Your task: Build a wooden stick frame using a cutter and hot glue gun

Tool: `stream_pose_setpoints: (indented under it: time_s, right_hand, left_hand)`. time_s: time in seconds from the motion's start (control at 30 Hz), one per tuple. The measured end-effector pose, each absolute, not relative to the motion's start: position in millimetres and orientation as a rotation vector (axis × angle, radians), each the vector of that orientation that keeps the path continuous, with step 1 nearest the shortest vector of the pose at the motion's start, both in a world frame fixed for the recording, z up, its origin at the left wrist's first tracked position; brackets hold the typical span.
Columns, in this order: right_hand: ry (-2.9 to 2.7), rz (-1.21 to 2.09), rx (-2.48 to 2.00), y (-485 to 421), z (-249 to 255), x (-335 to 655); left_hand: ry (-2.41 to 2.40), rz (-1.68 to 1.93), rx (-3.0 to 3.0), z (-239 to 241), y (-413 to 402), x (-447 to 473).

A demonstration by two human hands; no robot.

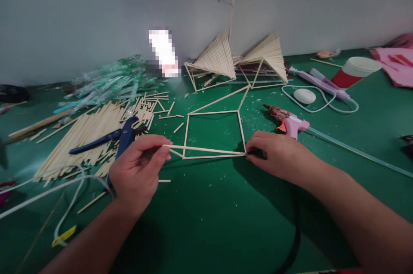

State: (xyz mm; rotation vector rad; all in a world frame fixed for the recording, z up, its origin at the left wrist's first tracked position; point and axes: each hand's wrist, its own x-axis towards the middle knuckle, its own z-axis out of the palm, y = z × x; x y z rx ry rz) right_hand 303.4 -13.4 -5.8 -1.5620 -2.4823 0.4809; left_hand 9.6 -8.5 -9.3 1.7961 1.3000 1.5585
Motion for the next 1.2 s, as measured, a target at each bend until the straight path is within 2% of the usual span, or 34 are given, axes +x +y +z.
stream_pose_setpoints:
  time_s: [0.47,0.73,1.2]
  right_hand:
    - [-2.455,0.437,-1.467,-13.1,-10.1,297.4]
    - [-2.333,0.588,-1.473,-12.2,-8.5,304.8]
    - [-2.427,0.479,-1.399,-13.1,-14.6,299.8]
  left_hand:
    - [1.253,1.539,1.718,-10.6,-8.4,6.4]
    - [1.299,1.532,1.731,-10.2,-8.2,7.3]
    - [1.306,1.547,1.758,-10.1,-7.6,6.8]
